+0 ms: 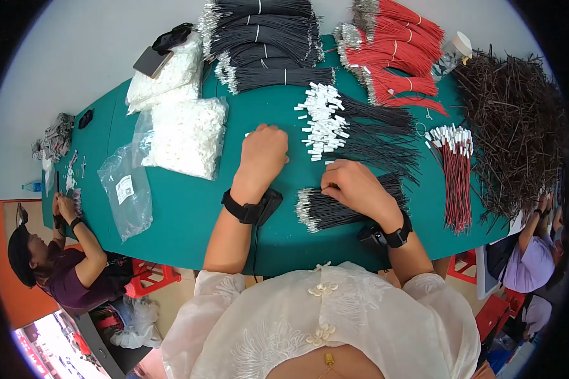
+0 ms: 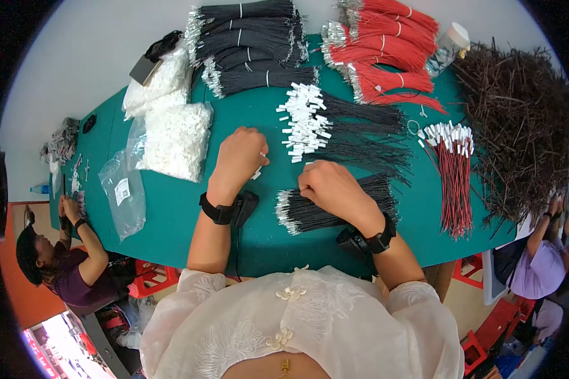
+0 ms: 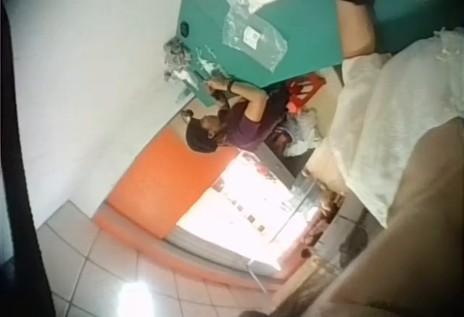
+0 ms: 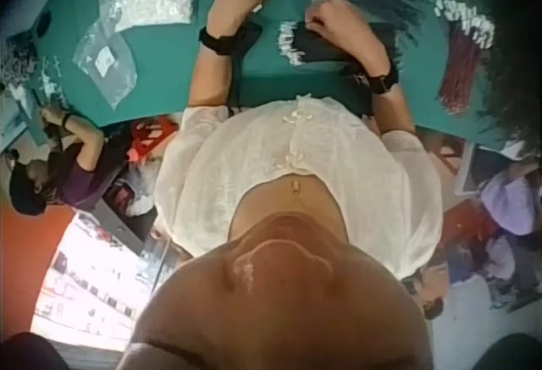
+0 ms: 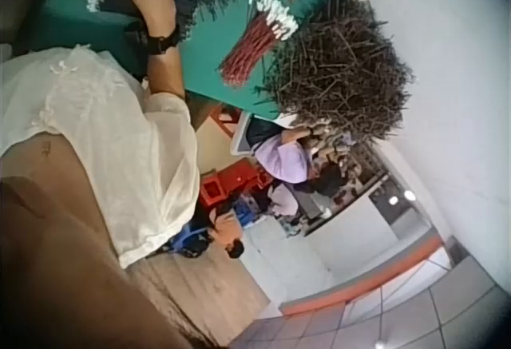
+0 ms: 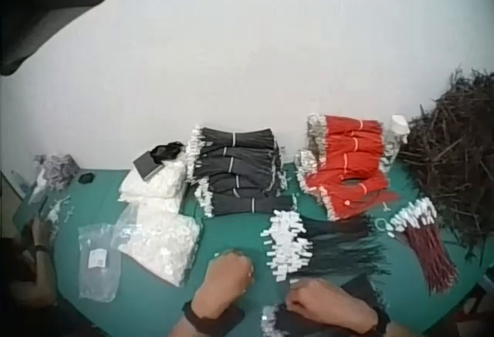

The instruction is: The person picks up a black wire and a white plastic piece by hand, slides the plastic piece onto the end of the wire, and places the assembled unit onto a pile. This process is repeated with additional wires and plastic pieces.

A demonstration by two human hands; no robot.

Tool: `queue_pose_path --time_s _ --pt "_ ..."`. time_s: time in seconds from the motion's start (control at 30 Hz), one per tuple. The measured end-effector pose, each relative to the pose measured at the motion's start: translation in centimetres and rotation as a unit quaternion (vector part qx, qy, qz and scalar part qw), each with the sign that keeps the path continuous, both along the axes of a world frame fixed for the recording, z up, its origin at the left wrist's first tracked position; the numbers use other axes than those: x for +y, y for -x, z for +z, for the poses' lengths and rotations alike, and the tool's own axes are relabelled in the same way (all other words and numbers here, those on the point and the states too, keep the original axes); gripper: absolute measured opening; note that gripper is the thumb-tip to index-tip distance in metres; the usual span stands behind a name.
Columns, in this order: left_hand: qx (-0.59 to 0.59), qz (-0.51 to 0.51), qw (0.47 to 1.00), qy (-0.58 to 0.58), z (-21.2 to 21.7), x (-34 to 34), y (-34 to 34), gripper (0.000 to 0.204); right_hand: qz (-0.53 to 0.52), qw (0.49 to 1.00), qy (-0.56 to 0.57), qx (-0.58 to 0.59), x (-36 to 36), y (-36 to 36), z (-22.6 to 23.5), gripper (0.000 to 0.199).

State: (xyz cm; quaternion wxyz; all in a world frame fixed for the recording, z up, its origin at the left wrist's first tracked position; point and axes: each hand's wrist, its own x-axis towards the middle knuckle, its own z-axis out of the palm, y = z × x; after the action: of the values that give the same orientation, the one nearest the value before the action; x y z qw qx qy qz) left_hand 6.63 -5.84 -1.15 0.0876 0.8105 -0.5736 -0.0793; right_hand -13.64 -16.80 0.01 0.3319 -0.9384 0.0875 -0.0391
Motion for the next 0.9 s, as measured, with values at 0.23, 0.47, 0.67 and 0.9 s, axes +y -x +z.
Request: queue_pose_path --time_s 0.23,0.47,0.67,0.9 --pt "-0.021 0.001 1.0 -0.007 0.4 -0.2 0.7 0.02 -0.015 0.995 -0.08 -0.052 -0.6 0.0 0.7 0.008" --pt "-0.027 0.01 1.0 0.006 0.7 0.2 1.0 0.02 -0.126 0.921 -0.361 -0.074 -0.7 -0.4 3.0 0.005" --pt "0.266 0.04 0.963 0.006 4.3 -0.5 0.3 0.019 -0.163 0.92 -0.329 -0.139 -1.2 -1.0 3.5 0.004" --pt "0.753 0.013 0.632 0.181 4.9 0.1 -0.9 0.023 -0.204 0.901 -0.3 -0.237 -0.4 -1.8 5.9 0.006"
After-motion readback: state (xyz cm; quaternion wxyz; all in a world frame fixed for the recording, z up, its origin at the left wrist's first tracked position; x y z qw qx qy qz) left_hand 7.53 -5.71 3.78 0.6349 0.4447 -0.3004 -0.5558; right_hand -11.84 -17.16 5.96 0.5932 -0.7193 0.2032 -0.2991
